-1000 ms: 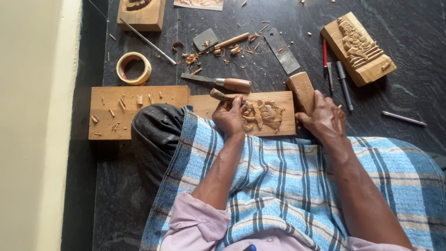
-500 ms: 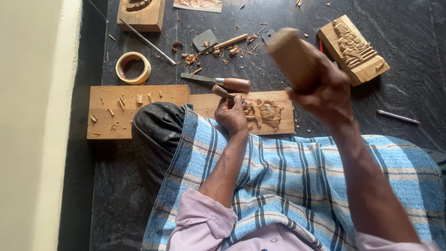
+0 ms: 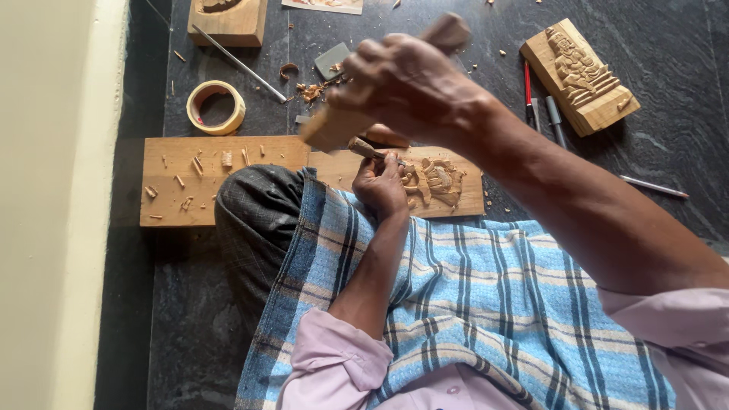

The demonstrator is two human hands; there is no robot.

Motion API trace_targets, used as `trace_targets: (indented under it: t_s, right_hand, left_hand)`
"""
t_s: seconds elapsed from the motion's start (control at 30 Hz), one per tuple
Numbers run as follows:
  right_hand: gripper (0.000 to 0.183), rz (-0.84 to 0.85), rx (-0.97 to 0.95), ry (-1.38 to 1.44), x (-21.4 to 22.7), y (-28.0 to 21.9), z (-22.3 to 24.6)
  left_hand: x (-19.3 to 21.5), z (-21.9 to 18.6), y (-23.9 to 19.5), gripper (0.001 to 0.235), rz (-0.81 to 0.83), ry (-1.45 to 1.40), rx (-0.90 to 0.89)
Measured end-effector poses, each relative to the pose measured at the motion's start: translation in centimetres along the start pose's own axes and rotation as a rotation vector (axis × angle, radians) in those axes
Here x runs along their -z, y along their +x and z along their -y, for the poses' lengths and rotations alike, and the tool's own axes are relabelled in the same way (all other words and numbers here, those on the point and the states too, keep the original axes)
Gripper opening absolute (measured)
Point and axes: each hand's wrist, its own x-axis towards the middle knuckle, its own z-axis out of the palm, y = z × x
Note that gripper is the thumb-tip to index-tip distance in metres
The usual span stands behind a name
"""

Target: The person carves a wooden block using a chisel and wooden mallet. They hold the chisel in the left hand and strike it with the mallet in the right hand to shape the wood, producing wood shavings.

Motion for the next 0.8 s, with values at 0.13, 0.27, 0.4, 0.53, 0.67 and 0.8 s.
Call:
trace_targets:
  t_s: [0.13,0.27,0.4,0.53,0.67,0.8]
  right_hand:
    - [0.051,-0.035,-0.033,0.178,-0.2,0.6,0.1]
    - [0.056,0.028,-0.033,0.065,0.1,0.6,1.0]
    - [0.049,-0.042,-0.095,0.174,-0.2,0.7,0.6]
    - [0.055,0.195,-0.023,0.063,-0.5,0.8,1.1]
    - [0.044,-0.020,-0.034,0.116,-1.6,0.7,2.1]
    - [0.045,0.002,-0.016,0.024,-2.3,0.8,2.3]
  left_hand:
    - [0.0,0.1,0.0,0.011,-0.004,-0.015,0.011]
    - [0.0,-0.5,-0.2,0.011,-0.030,0.069,0.039]
    - [0.0,-0.8,-0.4,0.012,-0.008,0.000,0.029]
    - [0.0,-1.2,-0.4,0.011,-0.021,0.060,0.056]
    - [0.0,-1.2,-0.4,0.013,-0.020,0.054,0.061]
    - [0.0,-0.9,-0.4,0.013,-0.029,0.047,0.060]
